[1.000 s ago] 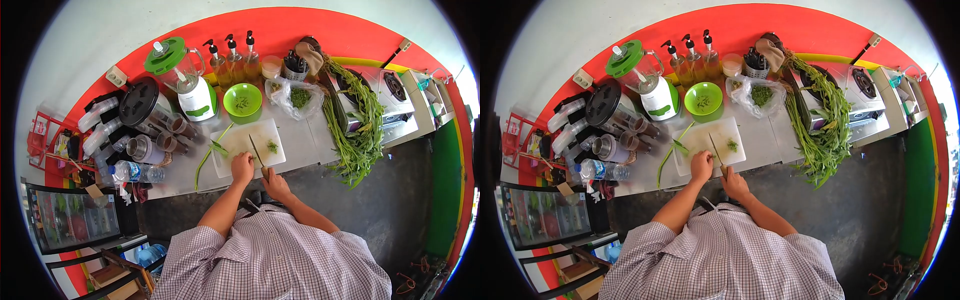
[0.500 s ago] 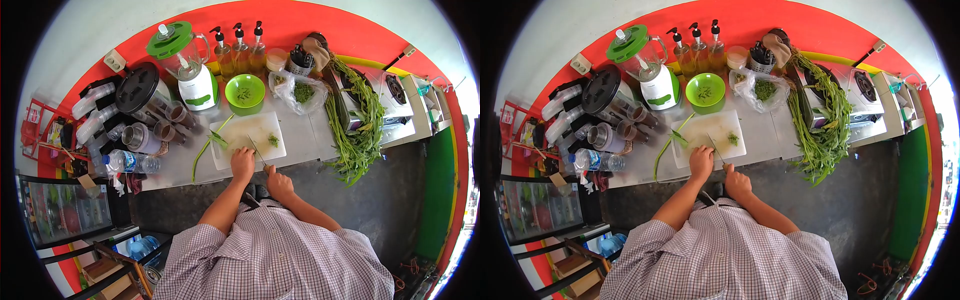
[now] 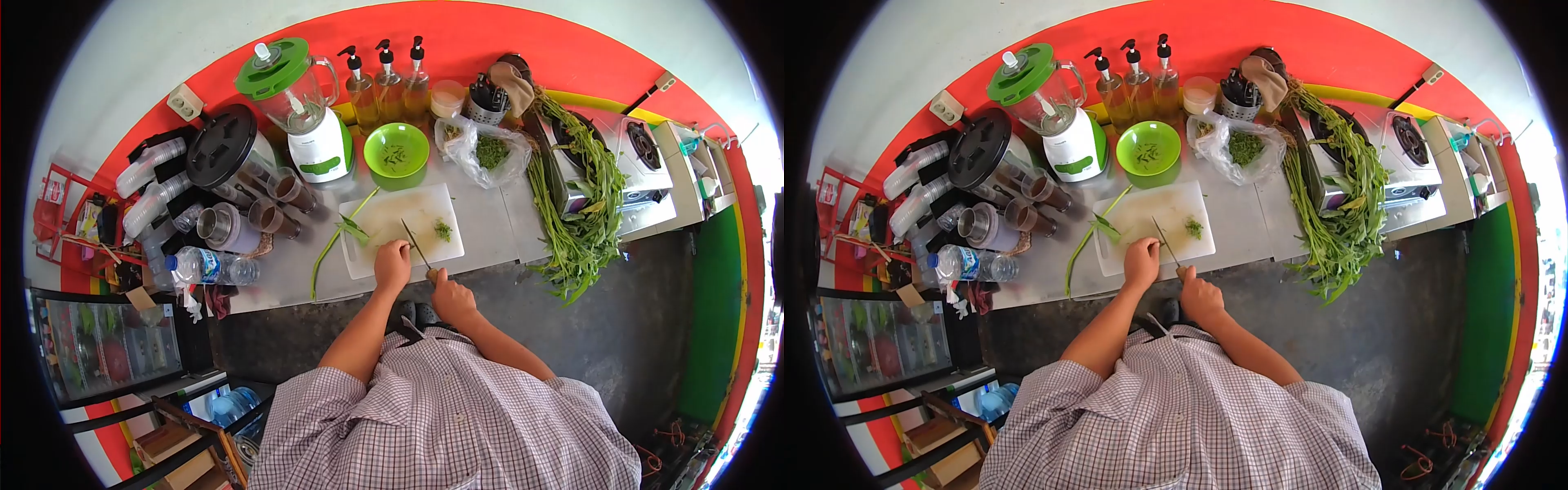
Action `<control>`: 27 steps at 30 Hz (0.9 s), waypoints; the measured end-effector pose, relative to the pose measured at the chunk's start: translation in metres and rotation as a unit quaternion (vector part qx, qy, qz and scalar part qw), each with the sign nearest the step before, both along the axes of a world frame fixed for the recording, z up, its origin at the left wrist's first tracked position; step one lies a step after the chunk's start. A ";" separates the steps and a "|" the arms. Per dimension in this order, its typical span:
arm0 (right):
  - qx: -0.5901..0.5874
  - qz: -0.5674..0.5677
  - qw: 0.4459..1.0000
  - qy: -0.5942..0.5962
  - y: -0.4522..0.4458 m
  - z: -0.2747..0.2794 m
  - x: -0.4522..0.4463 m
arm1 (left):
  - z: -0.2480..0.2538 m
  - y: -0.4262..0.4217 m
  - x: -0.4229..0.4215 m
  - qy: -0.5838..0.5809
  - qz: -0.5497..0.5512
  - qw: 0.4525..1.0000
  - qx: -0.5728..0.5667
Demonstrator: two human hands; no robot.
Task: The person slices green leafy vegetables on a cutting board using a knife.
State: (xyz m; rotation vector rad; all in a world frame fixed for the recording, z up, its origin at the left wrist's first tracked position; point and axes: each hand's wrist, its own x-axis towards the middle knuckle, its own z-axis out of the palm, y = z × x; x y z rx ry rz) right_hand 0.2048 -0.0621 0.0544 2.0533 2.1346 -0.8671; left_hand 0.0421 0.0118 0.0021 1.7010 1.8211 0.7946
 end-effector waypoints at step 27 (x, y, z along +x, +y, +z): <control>-0.055 0.027 0.998 0.016 0.018 0.016 0.007 | -0.008 -0.001 0.001 0.045 0.054 0.994 0.083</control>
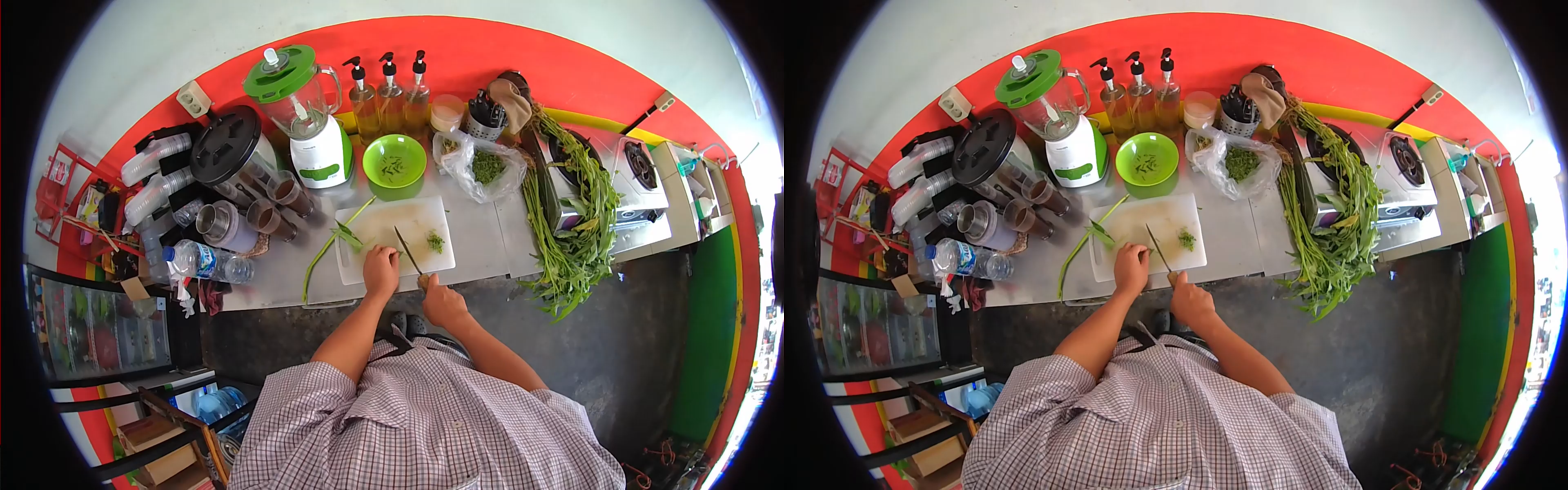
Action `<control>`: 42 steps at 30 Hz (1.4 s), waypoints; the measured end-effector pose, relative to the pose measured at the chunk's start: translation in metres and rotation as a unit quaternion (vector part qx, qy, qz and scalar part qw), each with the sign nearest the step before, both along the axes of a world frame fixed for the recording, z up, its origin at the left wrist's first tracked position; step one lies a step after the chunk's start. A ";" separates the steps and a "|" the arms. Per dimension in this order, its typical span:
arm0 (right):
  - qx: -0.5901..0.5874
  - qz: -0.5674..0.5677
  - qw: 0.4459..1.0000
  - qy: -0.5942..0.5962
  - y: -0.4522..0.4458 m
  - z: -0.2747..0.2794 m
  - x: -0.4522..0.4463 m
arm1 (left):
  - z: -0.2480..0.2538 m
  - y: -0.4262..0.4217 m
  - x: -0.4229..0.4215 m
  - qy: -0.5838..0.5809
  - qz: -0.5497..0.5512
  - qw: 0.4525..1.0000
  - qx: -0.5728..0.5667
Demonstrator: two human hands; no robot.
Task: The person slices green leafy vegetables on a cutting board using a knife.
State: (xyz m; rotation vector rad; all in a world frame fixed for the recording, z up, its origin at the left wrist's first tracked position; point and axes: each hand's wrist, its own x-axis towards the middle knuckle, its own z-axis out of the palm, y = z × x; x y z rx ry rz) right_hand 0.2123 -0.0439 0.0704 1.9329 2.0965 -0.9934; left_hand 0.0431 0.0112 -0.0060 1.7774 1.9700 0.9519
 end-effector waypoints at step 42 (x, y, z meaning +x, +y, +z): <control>-0.025 0.037 0.997 -0.055 -0.008 -0.011 -0.012 | 0.005 -0.008 0.002 -0.075 -0.003 0.997 0.025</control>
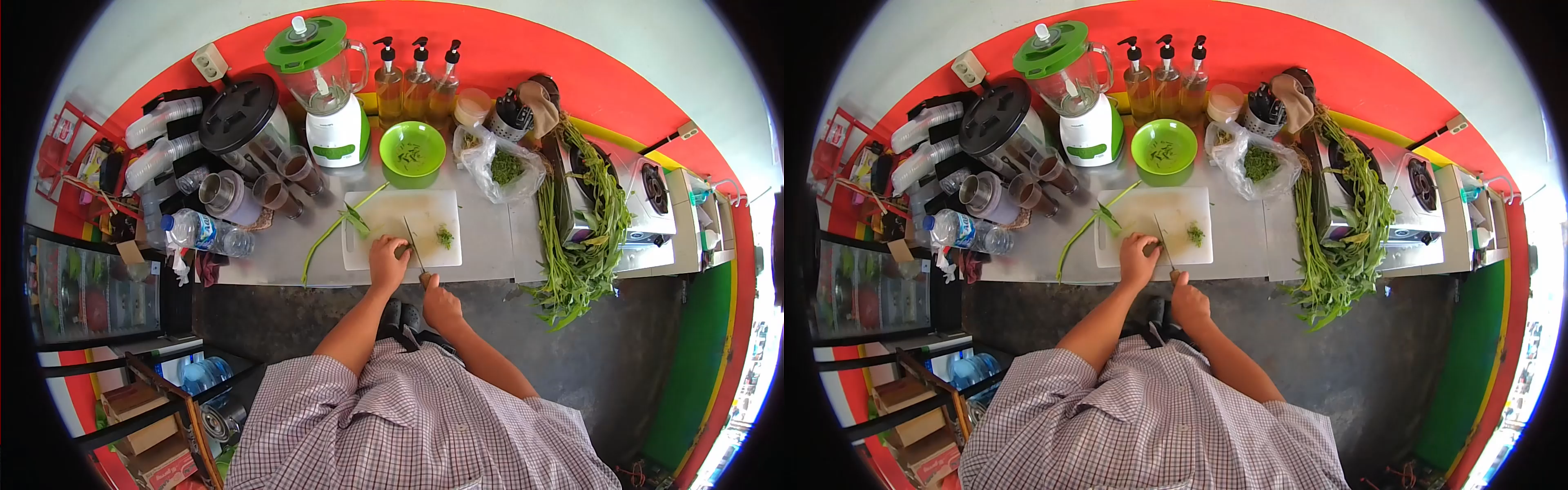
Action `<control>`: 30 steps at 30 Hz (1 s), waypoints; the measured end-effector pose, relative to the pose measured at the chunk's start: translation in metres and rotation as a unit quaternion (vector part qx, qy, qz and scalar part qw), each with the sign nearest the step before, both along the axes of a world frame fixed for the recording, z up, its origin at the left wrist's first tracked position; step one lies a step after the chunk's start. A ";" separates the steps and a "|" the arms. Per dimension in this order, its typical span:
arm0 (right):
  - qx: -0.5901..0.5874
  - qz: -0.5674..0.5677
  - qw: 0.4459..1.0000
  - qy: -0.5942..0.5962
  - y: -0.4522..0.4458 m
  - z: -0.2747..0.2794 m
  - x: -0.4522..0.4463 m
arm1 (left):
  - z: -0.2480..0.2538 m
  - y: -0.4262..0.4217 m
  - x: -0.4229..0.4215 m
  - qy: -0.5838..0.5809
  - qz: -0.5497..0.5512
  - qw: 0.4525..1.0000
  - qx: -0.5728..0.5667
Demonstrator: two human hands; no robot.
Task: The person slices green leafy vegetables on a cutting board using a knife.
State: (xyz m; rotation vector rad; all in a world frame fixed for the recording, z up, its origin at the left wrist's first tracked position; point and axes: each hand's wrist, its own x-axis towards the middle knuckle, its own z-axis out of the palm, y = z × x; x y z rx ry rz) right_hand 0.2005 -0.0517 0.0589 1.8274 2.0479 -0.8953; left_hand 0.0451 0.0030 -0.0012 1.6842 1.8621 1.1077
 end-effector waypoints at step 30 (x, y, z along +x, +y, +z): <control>0.024 0.017 1.000 -0.008 0.008 -0.006 -0.006 | -0.004 0.001 0.000 0.009 -0.002 1.000 0.001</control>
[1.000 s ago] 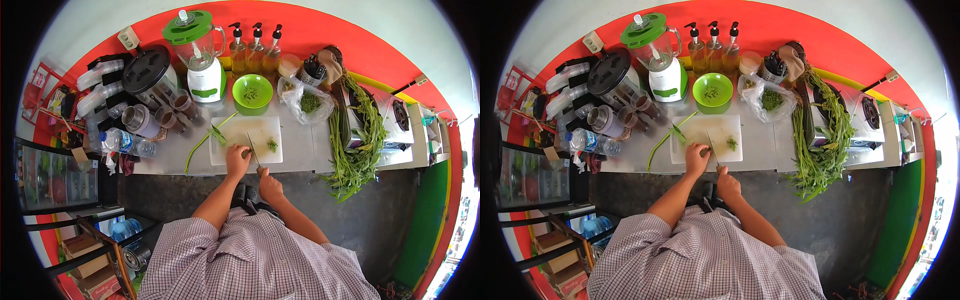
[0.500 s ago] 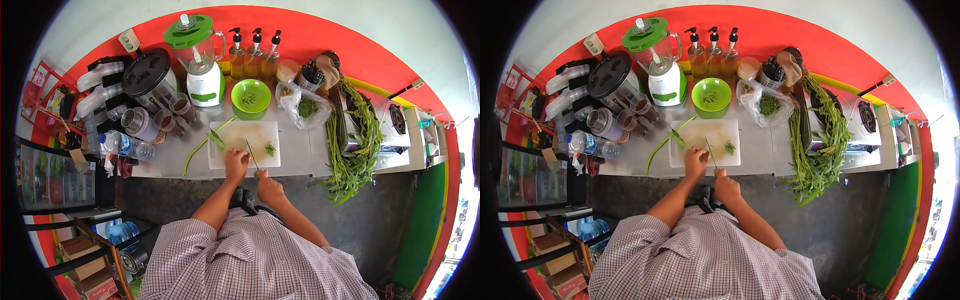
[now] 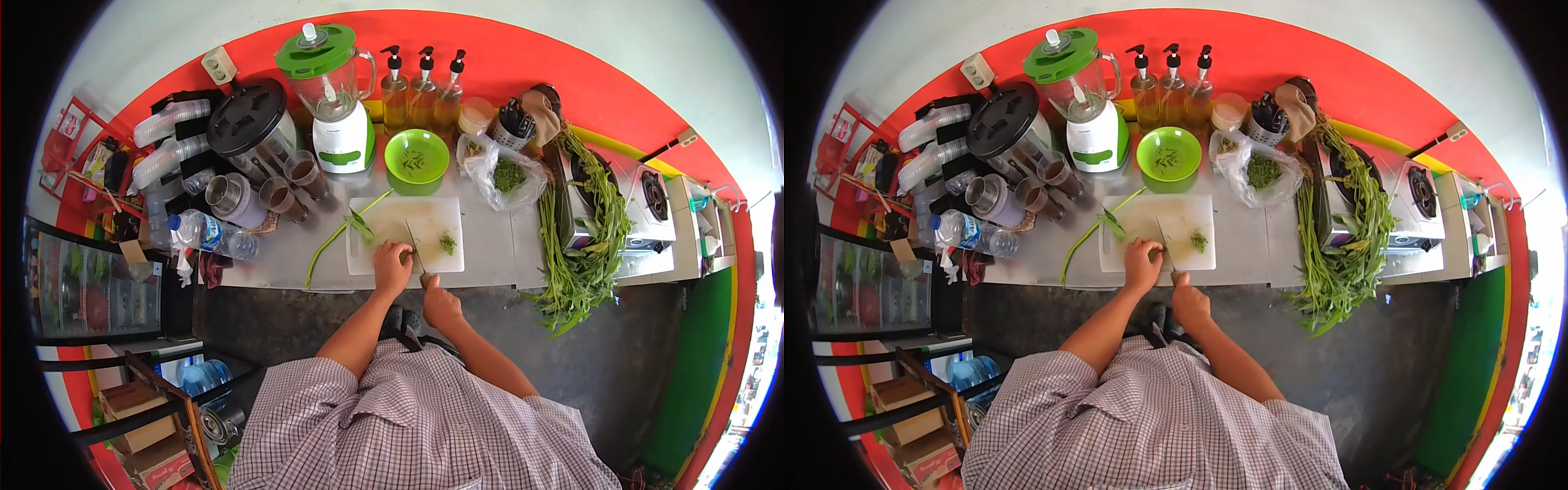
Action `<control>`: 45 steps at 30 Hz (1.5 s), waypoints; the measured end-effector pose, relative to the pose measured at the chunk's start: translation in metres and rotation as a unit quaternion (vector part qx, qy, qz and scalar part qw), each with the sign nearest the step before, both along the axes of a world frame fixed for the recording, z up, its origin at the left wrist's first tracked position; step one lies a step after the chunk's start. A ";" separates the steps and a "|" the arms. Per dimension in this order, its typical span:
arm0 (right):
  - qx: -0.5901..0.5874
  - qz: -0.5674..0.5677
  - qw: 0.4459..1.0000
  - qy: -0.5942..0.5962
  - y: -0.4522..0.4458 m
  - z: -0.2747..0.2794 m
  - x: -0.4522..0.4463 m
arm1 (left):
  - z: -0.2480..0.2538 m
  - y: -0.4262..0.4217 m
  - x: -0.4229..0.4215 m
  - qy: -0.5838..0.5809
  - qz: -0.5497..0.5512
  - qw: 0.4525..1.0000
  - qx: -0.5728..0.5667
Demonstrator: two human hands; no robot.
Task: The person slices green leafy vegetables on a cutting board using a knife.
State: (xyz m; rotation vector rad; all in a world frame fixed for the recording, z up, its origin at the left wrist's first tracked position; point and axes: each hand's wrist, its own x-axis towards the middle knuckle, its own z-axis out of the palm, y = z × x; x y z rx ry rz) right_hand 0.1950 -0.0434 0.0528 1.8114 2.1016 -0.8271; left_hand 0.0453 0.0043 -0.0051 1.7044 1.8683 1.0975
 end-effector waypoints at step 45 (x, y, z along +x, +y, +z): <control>0.011 0.035 0.999 -0.034 0.015 0.015 -0.003 | -0.006 0.008 -0.006 0.002 -0.010 1.000 -0.026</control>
